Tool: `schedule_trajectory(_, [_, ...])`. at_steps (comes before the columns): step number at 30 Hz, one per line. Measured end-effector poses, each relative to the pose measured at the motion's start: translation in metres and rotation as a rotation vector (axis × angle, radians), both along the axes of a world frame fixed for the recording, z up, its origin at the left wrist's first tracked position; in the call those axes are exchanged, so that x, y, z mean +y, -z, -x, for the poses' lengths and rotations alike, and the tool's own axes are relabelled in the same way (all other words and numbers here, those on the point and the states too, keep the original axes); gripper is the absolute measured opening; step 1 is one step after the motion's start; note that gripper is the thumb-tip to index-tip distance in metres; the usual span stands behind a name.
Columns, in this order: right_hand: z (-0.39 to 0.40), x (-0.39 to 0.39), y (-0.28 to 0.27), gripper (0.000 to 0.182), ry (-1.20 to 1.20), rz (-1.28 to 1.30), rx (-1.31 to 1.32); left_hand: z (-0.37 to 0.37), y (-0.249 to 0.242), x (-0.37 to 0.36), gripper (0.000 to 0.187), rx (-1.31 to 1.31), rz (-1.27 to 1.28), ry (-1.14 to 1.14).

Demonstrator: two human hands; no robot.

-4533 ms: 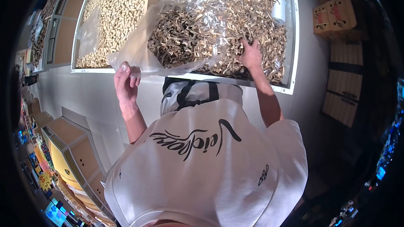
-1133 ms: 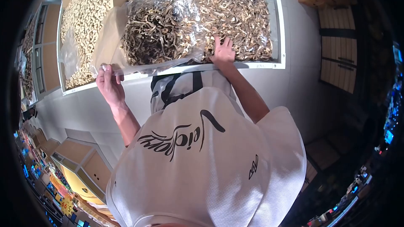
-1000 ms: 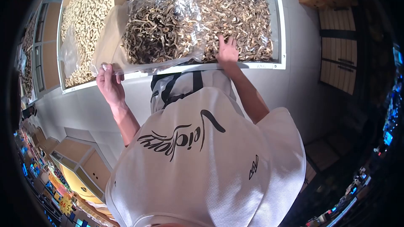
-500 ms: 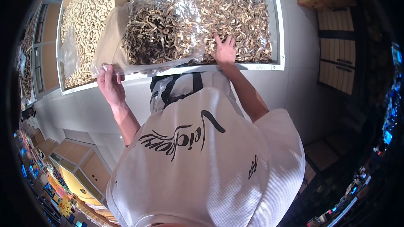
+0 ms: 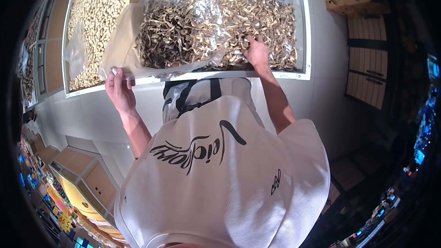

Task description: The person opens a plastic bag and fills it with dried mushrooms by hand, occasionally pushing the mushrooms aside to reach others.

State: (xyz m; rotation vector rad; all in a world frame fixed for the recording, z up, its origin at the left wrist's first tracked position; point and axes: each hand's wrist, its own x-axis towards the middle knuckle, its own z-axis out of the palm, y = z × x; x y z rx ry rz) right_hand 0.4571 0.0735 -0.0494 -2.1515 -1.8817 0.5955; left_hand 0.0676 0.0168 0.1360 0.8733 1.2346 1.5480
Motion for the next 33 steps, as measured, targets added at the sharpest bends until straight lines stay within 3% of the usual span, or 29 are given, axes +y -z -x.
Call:
schedule_trajectory(13, [-0.044,0.048,-0.027,0.057,0.215,-0.207,0.178,-0.001,0.002,0.001,0.016,0.009,-0.002,0.002])
schedule_trajectory(14, [-0.044,0.056,-0.026,0.054,0.237,-0.179,0.264,-0.003,0.001,0.001,0.015,0.014,-0.003,0.001])
schedule_trajectory(16, [-0.008,0.059,-0.083,0.049,0.395,-0.002,0.573,-0.007,-0.004,0.002,0.015,0.01,0.001,-0.003])
schedule_trajectory(20, [0.05,0.071,-0.116,0.046,0.094,-0.158,0.517,-0.01,-0.006,0.002,0.019,0.007,-0.001,0.011])
schedule_trajectory(21, [0.066,0.077,-0.109,0.048,0.08,-0.08,0.613,-0.01,-0.006,0.003,0.019,0.01,0.001,0.005])
schedule_trajectory(22, [0.092,0.076,-0.135,0.048,0.096,0.048,0.69,-0.009,-0.006,0.003,0.019,0.013,0.003,-0.001])
schedule_trajectory(25, [0.159,0.074,-0.135,0.045,-0.18,0.006,0.763,-0.007,-0.006,0.003,0.02,-0.02,-0.037,-0.043])
schedule_trajectory(26, [0.178,0.068,-0.149,0.049,-0.29,0.148,0.872,-0.007,-0.008,0.004,0.021,-0.021,-0.037,-0.056])
schedule_trajectory(28, [0.204,0.062,-0.151,0.069,-0.542,0.113,0.498,-0.008,-0.013,0.006,0.023,-0.027,-0.037,-0.084])
schedule_trajectory(30, [0.21,0.061,-0.135,0.069,-0.639,-0.036,0.507,-0.006,-0.011,0.005,0.024,-0.022,-0.051,-0.091])
schedule_trajectory(33, [0.194,0.071,-0.134,0.064,-0.626,0.029,0.504,-0.005,-0.01,0.006,0.025,-0.017,-0.045,-0.115])
